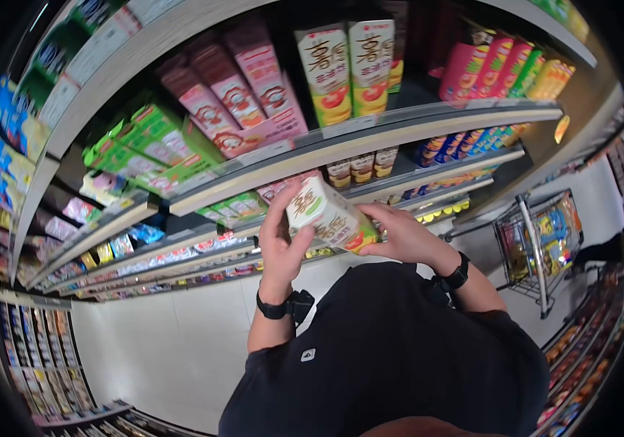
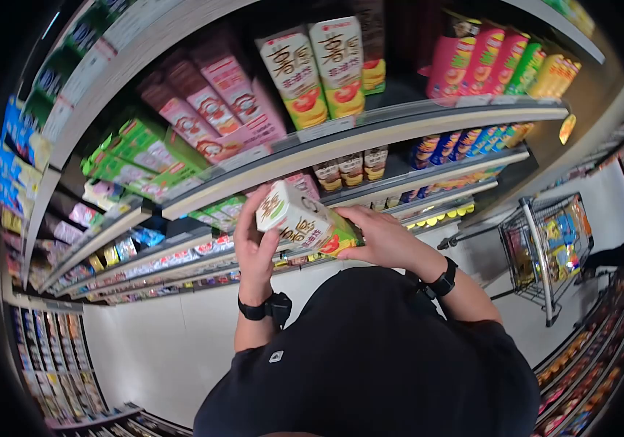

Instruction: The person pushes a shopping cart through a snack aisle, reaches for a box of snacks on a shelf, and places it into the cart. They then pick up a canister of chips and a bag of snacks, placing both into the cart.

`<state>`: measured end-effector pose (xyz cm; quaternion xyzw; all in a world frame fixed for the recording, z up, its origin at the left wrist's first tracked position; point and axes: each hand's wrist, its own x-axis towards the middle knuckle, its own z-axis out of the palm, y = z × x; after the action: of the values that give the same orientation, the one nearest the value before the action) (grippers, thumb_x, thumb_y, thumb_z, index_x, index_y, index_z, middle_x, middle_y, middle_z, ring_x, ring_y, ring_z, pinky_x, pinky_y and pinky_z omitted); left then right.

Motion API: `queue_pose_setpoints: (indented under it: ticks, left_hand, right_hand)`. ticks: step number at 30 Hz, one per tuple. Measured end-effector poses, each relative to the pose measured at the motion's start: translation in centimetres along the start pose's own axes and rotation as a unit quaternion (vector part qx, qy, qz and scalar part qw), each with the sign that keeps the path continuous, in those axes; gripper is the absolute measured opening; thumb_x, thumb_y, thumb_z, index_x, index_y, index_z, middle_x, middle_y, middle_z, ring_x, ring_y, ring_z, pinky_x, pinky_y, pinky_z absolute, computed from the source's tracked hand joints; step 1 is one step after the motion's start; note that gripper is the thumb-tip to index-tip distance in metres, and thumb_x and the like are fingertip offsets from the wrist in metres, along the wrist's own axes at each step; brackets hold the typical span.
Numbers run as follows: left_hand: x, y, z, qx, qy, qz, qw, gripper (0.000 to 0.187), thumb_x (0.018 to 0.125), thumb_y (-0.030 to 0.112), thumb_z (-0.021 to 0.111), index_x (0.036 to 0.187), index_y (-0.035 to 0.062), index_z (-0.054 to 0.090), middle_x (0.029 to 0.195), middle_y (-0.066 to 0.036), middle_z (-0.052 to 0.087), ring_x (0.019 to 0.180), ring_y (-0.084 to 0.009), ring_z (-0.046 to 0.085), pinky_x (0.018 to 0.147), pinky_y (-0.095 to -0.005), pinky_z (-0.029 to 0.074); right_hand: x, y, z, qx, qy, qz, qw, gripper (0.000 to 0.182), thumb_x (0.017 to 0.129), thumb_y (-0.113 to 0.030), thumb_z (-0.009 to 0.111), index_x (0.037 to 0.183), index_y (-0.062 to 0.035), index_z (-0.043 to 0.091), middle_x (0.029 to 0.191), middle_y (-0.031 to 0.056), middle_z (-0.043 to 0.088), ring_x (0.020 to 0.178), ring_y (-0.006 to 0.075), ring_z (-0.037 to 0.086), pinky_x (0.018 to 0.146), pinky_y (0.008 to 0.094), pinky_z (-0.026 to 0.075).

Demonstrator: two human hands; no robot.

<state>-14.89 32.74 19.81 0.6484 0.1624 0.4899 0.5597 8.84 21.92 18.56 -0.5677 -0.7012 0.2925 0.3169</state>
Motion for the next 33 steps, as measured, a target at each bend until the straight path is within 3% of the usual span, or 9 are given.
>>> queue_pose_setpoints:
  ticks: [7,11,17,21,23,25,27,30,33]
  left_hand:
    - [-2.8,-4.3,-2.0,-0.021,0.000,-0.038,0.999,0.084,0.098,0.056,0.063,0.154,-0.0010,0.039,0.148,-0.017,0.051,0.135,-0.0258,0.053,0.106,-0.0386,0.047]
    - [-6.5,-9.5,-4.4,0.169,-0.014,-0.238,0.956,0.061,0.101,0.044,0.063,0.144,0.0013,0.054,0.116,-0.009,0.073,0.102,-0.0187,0.069,0.081,-0.0327,0.056]
    - [-19.3,-25.9,-9.6,0.502,-0.154,-0.306,0.794,0.062,0.093,0.056,0.066,0.122,0.0016,0.067,0.102,-0.019,0.075,0.090,-0.0371,0.072,0.076,-0.0442,0.057]
    - [-31.5,-33.4,-13.0,0.293,-0.098,-0.545,0.780,0.055,0.093,0.052,0.067,0.118,0.0032,0.070,0.098,-0.021,0.075,0.089,-0.0387,0.072,0.083,-0.0468,0.056]
    - [-39.9,-37.9,-15.1,0.495,-0.296,-0.339,0.744,0.048,0.094,0.050,0.068,0.110,0.0048,0.075,0.100,-0.021,0.075,0.092,-0.0351,0.073,0.087,-0.0440,0.056]
    - [-44.0,-36.7,-14.4,0.193,0.117,-0.675,0.703,0.043,0.096,0.045,0.068,0.104,0.0037,0.077,0.100,-0.019,0.076,0.091,-0.0300,0.073,0.087,-0.0417,0.056]
    - [-47.1,-34.1,-14.2,-0.188,0.231,-0.592,0.749,0.045,0.097,0.041,0.068,0.107,-0.0019,0.075,0.105,-0.018,0.076,0.095,-0.0285,0.073,0.090,-0.0419,0.056]
    - [-47.7,-34.0,-14.2,0.280,0.109,-0.665,0.684,0.046,0.097,0.037,0.067,0.108,-0.0072,0.073,0.108,-0.020,0.076,0.095,-0.0309,0.074,0.090,-0.0432,0.056]
    - [-47.6,-34.0,-14.1,0.160,0.233,-0.722,0.632,0.046,0.097,0.035,0.067,0.110,-0.0086,0.071,0.105,-0.023,0.075,0.098,-0.0314,0.073,0.087,-0.0439,0.057]
  right_hand:
    - [0.4,-0.5,-2.7,-0.012,0.110,-0.055,0.992,0.073,0.079,-0.028,0.084,0.141,-0.0086,0.052,0.130,0.0160,0.060,0.121,0.0375,0.060,0.098,0.0444,0.051]
    - [1.1,0.6,-5.9,-0.055,0.314,-0.192,0.928,0.077,0.071,-0.006,0.084,0.141,-0.0067,0.053,0.134,0.0172,0.060,0.122,0.0355,0.061,0.101,0.0394,0.051]
    - [3.3,2.0,-10.8,0.014,0.407,-0.184,0.895,0.072,0.074,-0.005,0.085,0.139,-0.0029,0.054,0.139,0.0178,0.060,0.129,0.0343,0.059,0.109,0.0397,0.045]
    - [5.1,1.9,-13.1,-0.094,0.463,-0.197,0.859,0.064,0.079,-0.005,0.079,0.137,0.0013,0.054,0.134,0.0199,0.062,0.126,0.0373,0.060,0.106,0.0409,0.046]
    - [5.5,3.7,-14.2,-0.136,0.438,-0.138,0.878,0.064,0.079,-0.007,0.079,0.137,0.0013,0.054,0.131,0.0212,0.064,0.121,0.0394,0.062,0.103,0.0420,0.048]
    - [6.7,3.4,-14.7,-0.127,0.439,-0.129,0.880,0.058,0.082,-0.010,0.079,0.134,-0.0002,0.055,0.119,0.0203,0.069,0.112,0.0403,0.066,0.094,0.0428,0.052]
    - [7.0,3.1,-15.2,-0.154,0.417,-0.088,0.891,0.053,0.084,-0.012,0.079,0.130,-0.0008,0.056,0.117,0.0204,0.070,0.110,0.0401,0.067,0.092,0.0429,0.053]
    - [7.8,3.9,-15.7,-0.112,0.387,-0.070,0.912,0.051,0.086,-0.016,0.079,0.129,-0.0022,0.055,0.115,0.0205,0.072,0.110,0.0409,0.068,0.089,0.0438,0.053]
    - [8.3,3.7,-15.6,-0.115,0.372,-0.064,0.919,0.055,0.087,-0.019,0.079,0.132,-0.0027,0.052,0.116,0.0218,0.072,0.110,0.0418,0.068,0.089,0.0445,0.054]
